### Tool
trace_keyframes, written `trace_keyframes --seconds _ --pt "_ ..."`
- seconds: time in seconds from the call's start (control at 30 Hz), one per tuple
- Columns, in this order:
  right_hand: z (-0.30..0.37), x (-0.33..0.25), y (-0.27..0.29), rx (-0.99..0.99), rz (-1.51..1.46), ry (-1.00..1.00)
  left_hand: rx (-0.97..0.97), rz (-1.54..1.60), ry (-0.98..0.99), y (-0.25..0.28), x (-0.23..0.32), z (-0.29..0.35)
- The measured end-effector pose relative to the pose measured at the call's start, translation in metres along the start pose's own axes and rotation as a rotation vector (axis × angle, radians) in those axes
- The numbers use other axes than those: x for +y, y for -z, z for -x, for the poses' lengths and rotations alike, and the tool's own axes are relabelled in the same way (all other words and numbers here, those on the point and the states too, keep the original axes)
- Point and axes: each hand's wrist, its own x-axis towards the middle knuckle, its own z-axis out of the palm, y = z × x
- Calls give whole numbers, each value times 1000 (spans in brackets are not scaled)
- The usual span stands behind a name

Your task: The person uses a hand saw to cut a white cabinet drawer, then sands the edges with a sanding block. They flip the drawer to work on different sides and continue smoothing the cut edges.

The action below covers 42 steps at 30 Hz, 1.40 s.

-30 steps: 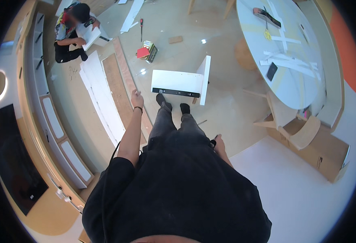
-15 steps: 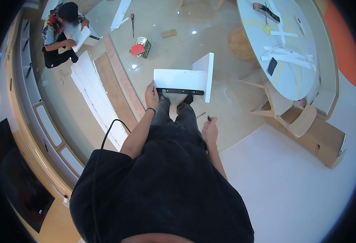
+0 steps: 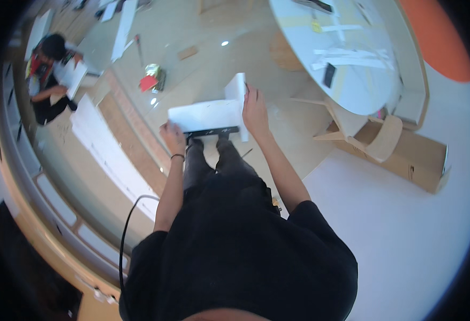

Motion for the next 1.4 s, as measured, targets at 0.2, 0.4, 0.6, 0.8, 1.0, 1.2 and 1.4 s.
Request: trace_keyframes --seconds 0.2,0.4,0.6,0.8,1.0,1.2,1.4 --pt "-114 151 46 195 364 9 47 -51 18 -22 10 -26" --pt "-187 215 55 227 473 11 10 -147 63 -13 10 -7" --pt "-200 230 57 342 610 -10 32 11 140 -21 -7 -31" --pt "-115 293 129 323 642 -394 19 189 211 -3 -11 5" --pt "-105 367 163 36 395 -441 128 233 147 5 3 4" --pt "-96 230 182 267 213 -417 114 586 528 -7 -8 17" --pt "3 -24 -43 -578 -37 491 210 1008 713 -41 3 39"
